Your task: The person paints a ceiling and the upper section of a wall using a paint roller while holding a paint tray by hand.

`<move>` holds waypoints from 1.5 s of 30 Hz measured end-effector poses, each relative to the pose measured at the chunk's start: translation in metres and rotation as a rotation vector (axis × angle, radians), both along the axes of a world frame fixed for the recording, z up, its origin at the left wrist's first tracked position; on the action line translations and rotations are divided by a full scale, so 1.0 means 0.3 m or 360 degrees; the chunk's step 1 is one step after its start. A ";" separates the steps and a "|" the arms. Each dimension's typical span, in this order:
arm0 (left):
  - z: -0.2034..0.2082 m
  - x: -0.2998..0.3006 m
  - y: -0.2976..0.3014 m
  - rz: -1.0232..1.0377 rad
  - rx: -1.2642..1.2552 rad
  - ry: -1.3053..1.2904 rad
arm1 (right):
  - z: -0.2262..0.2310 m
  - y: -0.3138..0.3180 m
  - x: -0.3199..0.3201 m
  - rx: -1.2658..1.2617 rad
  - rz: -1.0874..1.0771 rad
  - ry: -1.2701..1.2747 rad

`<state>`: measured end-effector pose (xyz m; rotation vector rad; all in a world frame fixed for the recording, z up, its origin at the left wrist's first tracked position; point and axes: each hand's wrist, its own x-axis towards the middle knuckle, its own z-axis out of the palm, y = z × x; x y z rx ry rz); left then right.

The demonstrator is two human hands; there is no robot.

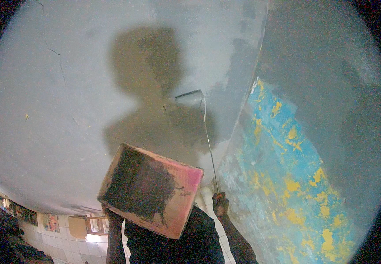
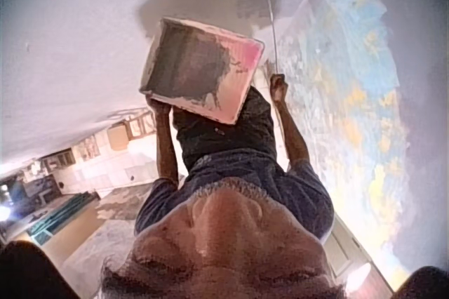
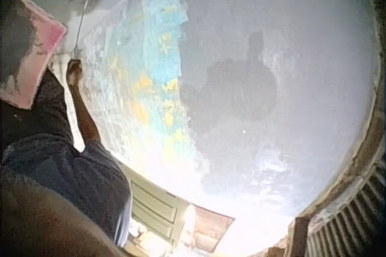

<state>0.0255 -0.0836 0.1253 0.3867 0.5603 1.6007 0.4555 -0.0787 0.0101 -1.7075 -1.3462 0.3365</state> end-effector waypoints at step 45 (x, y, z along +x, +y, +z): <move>0.123 -0.001 -0.191 -0.0092 0.0001 0.1037 | 0.570 -0.158 -0.054 -0.0026 0.0481 0.0732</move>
